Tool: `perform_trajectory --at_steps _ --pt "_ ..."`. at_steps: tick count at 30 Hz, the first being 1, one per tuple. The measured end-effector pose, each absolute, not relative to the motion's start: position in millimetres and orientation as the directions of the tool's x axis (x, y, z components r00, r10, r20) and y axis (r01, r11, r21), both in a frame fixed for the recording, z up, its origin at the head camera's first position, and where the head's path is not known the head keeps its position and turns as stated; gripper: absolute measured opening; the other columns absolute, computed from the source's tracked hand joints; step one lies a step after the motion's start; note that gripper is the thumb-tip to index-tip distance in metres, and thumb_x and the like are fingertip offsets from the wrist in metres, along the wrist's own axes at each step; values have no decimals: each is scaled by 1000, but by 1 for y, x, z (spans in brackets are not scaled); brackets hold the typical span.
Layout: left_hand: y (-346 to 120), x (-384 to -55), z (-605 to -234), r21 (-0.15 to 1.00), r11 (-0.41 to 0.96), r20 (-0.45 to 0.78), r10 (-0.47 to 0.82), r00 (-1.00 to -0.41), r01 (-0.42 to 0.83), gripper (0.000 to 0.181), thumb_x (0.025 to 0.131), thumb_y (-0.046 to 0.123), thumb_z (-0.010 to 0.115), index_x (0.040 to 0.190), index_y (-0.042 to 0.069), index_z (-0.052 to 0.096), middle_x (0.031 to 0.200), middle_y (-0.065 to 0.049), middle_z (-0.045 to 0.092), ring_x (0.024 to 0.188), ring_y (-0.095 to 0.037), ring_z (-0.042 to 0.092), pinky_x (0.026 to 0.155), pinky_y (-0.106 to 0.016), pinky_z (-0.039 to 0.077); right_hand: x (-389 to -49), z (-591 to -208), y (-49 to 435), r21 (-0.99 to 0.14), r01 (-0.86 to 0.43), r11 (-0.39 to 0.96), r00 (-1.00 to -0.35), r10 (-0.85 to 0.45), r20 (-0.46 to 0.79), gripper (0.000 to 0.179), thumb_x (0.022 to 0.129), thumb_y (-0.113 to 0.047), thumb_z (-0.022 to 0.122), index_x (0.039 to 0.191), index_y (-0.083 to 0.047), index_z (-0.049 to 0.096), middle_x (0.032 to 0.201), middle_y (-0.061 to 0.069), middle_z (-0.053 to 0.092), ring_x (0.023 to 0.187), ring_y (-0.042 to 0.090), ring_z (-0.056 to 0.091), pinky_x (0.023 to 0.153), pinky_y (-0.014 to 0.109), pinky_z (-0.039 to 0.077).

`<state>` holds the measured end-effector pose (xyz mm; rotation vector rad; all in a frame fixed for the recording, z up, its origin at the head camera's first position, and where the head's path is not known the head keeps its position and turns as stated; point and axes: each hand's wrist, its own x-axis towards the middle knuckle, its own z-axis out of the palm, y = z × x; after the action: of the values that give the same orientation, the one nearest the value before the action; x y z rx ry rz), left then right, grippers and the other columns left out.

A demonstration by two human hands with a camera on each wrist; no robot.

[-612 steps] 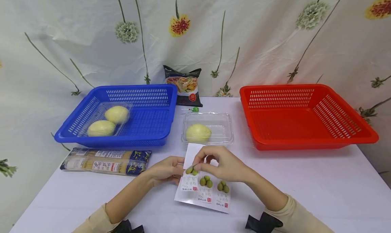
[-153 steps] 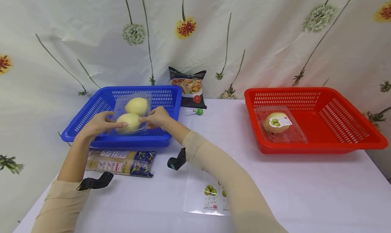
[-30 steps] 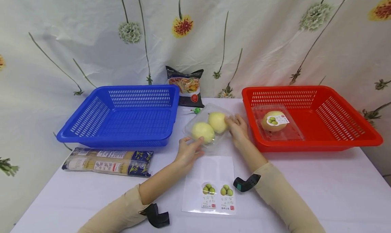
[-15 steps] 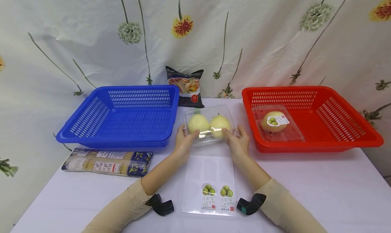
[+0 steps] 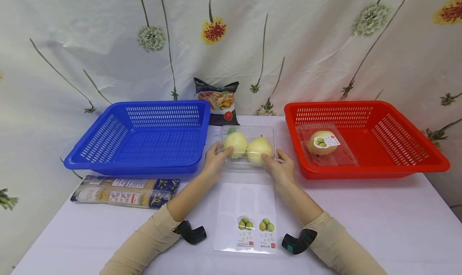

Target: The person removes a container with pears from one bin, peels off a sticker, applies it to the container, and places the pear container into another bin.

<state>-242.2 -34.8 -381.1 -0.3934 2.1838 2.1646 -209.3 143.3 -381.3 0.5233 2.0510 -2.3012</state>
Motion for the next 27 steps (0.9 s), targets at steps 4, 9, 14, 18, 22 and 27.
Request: perform_trajectory --at_steps 4,9,14,18,22,27 --pt "-36 -244 -381 979 -20 -206 -151 -967 -205 72 87 15 63 147 0 25 150 -19 27 139 -31 24 113 -39 22 -211 -378 144 -963 242 -117 -947 188 -260 68 90 -12 62 145 5 25 115 7 34 81 8 50 85 25 51" --pt "-38 -243 -381 980 -38 -199 -132 -971 -195 71 88 10 62 146 -1 24 150 -20 28 138 -33 26 112 -38 26 -211 -377 145 -966 239 -99 -950 182 -254 60 90 -13 62 140 7 35 107 5 38 76 7 52 84 25 52" --pt "-40 -231 -381 967 142 -193 -134 -972 -212 83 84 15 68 147 -4 18 147 -26 30 136 -38 28 112 -43 24 -205 -380 149 -971 238 -12 -957 166 -236 33 91 -11 58 112 13 49 93 6 47 79 13 54 73 21 54" --pt "-45 -207 -383 920 337 -187 -68 -980 -199 94 79 21 74 146 -7 14 138 -34 37 129 -44 37 107 -48 31 -191 -381 160 -946 294 136 -955 75 -287 59 94 -14 55 137 17 29 124 25 45 107 31 50 82 25 53" --pt "-57 -186 -384 867 484 -161 52 -986 -116 90 77 25 76 142 -5 22 129 -34 46 121 -43 46 100 -50 39 -177 -380 173 -928 319 193 -944 -18 -329 69 94 -15 54 141 18 16 141 33 28 121 43 40 90 35 50" --pt "-76 -177 -377 769 639 -135 190 -972 19 67 77 29 76 127 0 43 111 -23 60 102 -35 57 87 -47 47 -167 -378 185 -922 331 199 -928 -111 -357 71 93 -16 55 141 17 15 143 35 23 122 47 40 85 40 52"
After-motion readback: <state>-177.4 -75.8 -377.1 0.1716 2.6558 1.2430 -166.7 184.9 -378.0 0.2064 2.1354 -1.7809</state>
